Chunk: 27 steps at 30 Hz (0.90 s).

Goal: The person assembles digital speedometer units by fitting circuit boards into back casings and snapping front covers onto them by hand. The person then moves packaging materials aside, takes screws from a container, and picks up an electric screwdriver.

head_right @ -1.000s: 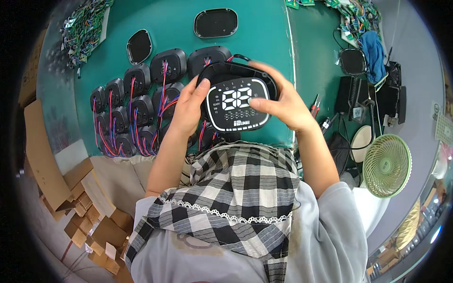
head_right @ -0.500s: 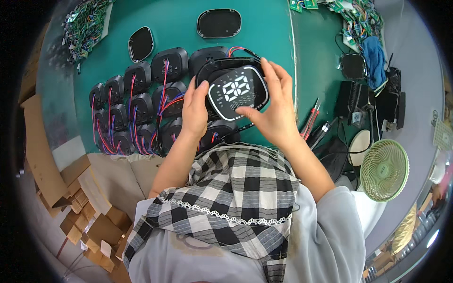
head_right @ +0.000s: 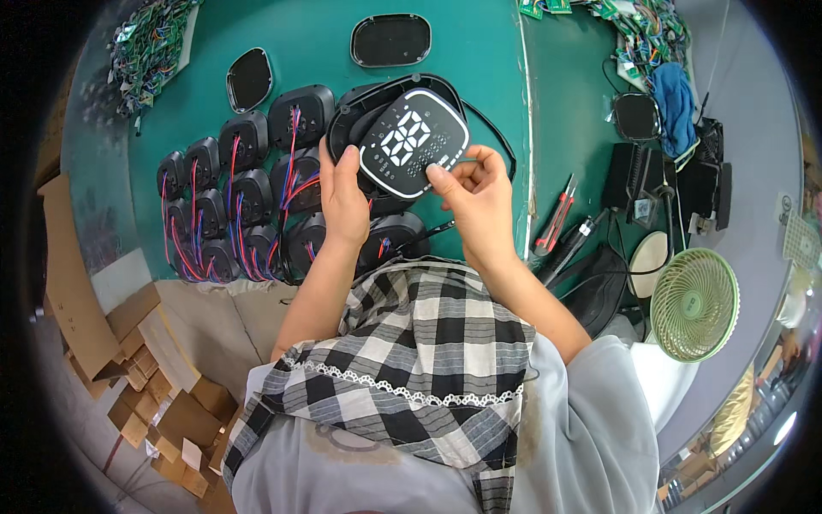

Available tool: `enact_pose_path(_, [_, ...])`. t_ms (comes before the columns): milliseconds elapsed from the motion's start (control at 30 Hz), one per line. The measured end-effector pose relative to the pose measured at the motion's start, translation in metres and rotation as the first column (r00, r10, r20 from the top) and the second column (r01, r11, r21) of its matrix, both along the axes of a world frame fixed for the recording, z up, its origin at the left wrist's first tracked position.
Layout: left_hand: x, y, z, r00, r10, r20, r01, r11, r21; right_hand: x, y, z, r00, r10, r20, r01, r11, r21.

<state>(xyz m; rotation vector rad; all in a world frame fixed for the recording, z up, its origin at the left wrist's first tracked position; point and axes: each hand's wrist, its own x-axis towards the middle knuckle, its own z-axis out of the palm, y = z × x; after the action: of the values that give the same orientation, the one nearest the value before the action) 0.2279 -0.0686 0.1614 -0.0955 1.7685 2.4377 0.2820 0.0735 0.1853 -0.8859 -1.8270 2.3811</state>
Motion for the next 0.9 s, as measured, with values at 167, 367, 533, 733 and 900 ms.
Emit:
enact_pose_path(167, [-0.003,-0.001,-0.006,0.999,0.0,-0.046,0.001,1.0,0.003,-0.002,0.004,0.0,1.0,0.008,0.01,-0.007,0.991,-0.137])
enact_pose_path(367, [-0.001,-0.006,-0.007,0.999,-0.039,-0.015,0.038,0.997,-0.061,0.002,0.008,0.015,0.995,0.093,0.025,-0.089,0.987,-0.135])
enact_pose_path(533, [0.004,-0.011,-0.007,0.979,-0.151,-0.139,0.1,0.943,-0.317,-0.015,0.039,0.016,0.946,0.29,0.145,-0.324,0.873,0.366])
enact_pose_path(733, [0.002,-0.01,-0.014,0.986,0.073,0.15,-0.072,0.997,-0.012,-0.007,0.049,0.018,0.841,0.517,-0.162,-0.496,0.855,0.151])
enact_pose_path(900, [0.0,-0.012,-0.011,0.997,-0.082,-0.006,0.073,0.923,-0.378,-0.009,0.037,0.013,0.954,0.162,-0.252,-0.166,0.986,0.008])
